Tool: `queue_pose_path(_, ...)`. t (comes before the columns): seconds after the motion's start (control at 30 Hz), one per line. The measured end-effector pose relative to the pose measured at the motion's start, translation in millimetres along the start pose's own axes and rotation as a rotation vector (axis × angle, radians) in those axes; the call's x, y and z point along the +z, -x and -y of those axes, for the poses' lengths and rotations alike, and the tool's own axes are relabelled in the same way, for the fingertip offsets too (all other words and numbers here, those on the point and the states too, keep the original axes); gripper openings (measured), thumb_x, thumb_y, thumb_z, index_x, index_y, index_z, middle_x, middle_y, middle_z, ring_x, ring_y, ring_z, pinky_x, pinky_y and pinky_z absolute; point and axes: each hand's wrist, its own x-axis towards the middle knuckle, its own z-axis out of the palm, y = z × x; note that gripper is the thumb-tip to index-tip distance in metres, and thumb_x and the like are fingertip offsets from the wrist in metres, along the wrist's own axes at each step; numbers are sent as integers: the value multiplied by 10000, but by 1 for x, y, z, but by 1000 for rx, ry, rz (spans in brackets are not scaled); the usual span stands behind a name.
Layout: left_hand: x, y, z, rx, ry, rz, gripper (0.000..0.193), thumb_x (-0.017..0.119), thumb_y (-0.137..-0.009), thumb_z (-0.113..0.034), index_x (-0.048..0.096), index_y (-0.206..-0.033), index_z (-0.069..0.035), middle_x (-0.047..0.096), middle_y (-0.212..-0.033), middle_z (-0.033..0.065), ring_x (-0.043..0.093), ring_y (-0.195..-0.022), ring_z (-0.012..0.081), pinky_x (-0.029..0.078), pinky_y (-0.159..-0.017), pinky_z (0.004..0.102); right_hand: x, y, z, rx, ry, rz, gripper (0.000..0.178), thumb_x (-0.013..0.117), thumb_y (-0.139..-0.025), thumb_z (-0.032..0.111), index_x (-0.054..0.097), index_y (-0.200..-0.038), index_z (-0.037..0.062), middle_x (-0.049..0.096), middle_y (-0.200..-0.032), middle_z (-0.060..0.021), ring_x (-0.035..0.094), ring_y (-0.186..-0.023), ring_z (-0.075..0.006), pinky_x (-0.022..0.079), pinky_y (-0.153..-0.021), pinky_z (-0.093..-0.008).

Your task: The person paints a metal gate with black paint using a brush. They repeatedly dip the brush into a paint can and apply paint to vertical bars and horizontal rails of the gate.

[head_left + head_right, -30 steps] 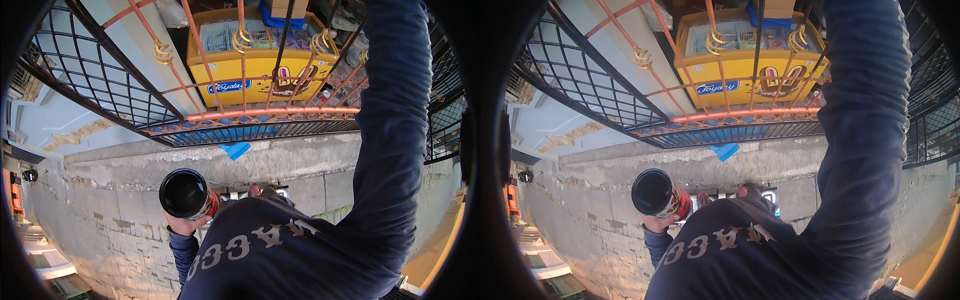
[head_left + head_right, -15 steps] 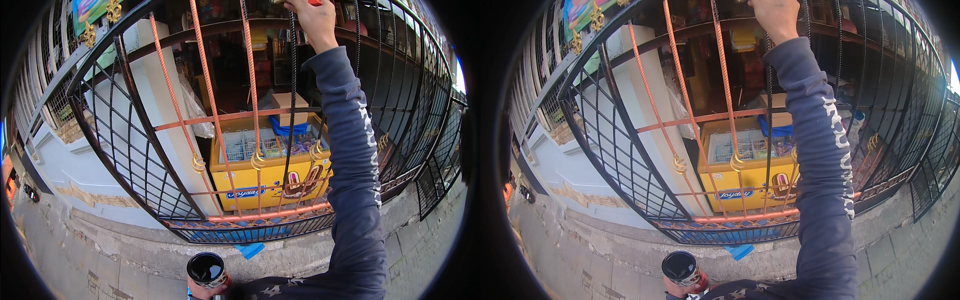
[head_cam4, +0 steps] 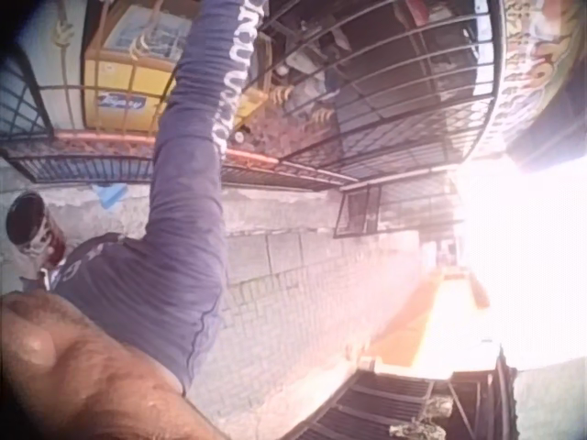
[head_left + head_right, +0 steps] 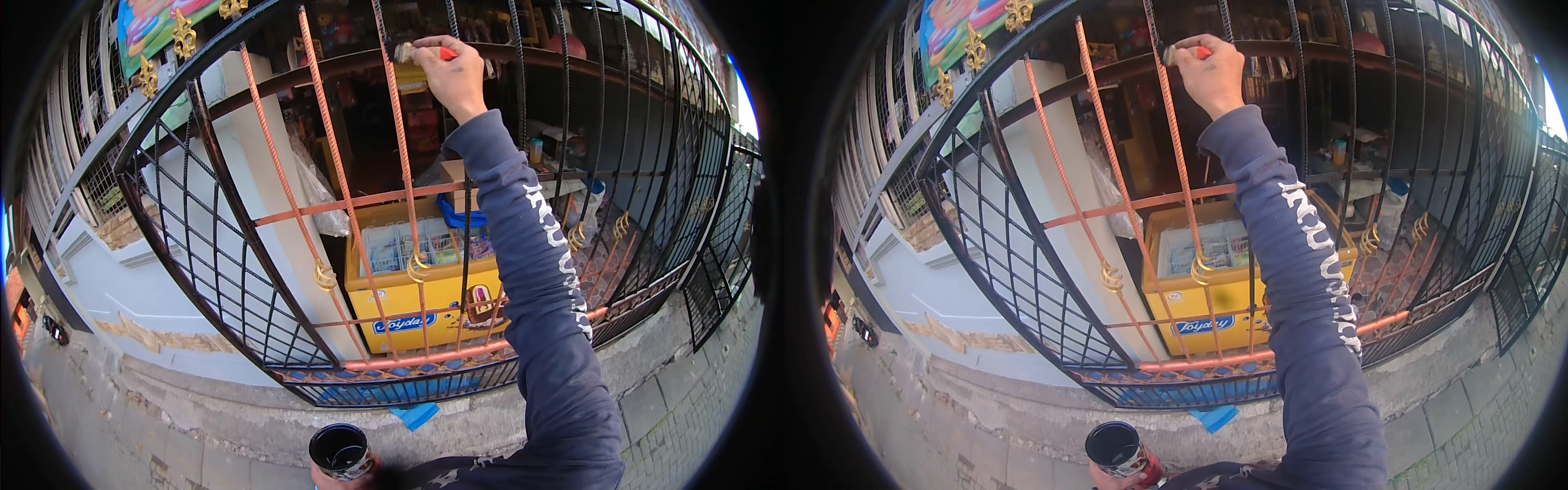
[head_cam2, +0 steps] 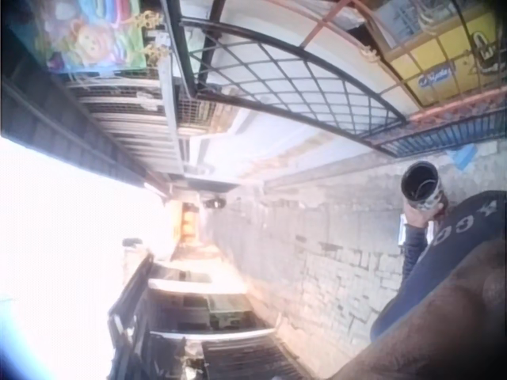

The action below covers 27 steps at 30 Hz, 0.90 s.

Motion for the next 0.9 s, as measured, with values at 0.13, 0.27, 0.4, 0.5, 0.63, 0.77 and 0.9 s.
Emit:
queue_pose_path(0.13, 1, 8, -10, -19, -21, -4, 931, 1026, -571, -242, 543, -1322, 24, 700, -1171, 143, 691, -1061, 240, 568, -946, 397, -1, 0, -3, 82, -104, -13, 188, 716, -821, 163, 789, -914, 17, 760, -800, -143, 739, -750, -204, 584, -766, -323)
queue_pose_path(0.27, 6, 12, -14, 26, -38, -45, 893, 1026, -568, -277, 582, -1283, 23, 722, -1132, 137, 708, -1016, 239, 581, -911, 391, -3, -2, -8, 3, -3, 40, 189, 718, -818, 161, 791, -914, 16, 766, -806, -143, 740, -741, -190, 585, -751, -307)
queue_pose_path(0.4, 7, 15, -12, 16, -56, -39, 894, 1021, -577, -292, 580, -1288, 22, 724, -1137, 139, 711, -1010, 238, 584, -899, 386, -8, -5, -15, 104, -93, 18, 198, 732, -804, 181, 796, -907, 26, 767, -803, -143, 747, -752, -196, 590, -761, -319)
queue_pose_path(0.5, 8, 13, -15, 62, -104, -31, 875, 1019, -582, -290, 589, -1278, 19, 725, -1134, 138, 710, -1015, 238, 582, -903, 385, -9, -6, -21, 17, -18, 143, 186, 729, -808, 163, 792, -898, 13, 770, -806, -142, 742, -728, -173, 591, -736, -308)
queue_pose_path(0.63, 13, 11, -27, 40, -33, 16, 843, 1018, -587, -272, 602, -1262, 14, 728, -1118, 129, 708, -1008, 233, 580, -905, 381, -12, -6, -23, 216, -170, 60, 197, 749, -792, 179, 795, -914, 32, 761, -788, -127, 734, -735, -189, 582, -770, -313)
queue_pose_path(0.77, 14, 6, -34, 6, 20, 67, 810, 1010, -605, -229, 601, -1260, 17, 725, -1107, 121, 706, -1001, 226, 580, -903, 373, -13, 1, -16, 47, -37, 250, 165, 740, -813, 135, 785, -897, 1, 755, -761, -118, 713, -685, -135, 572, -680, -275)
queue_pose_path(0.9, 16, 4, -33, -43, 101, 95, 785, 1003, -614, -192, 604, -1255, 25, 727, -1107, 123, 709, -1004, 226, 584, -897, 374, -12, 5, -8, 47, -102, -28, 174, 750, -820, 159, 789, -916, 19, 753, -761, -117, 724, -725, -171, 579, -748, -316)
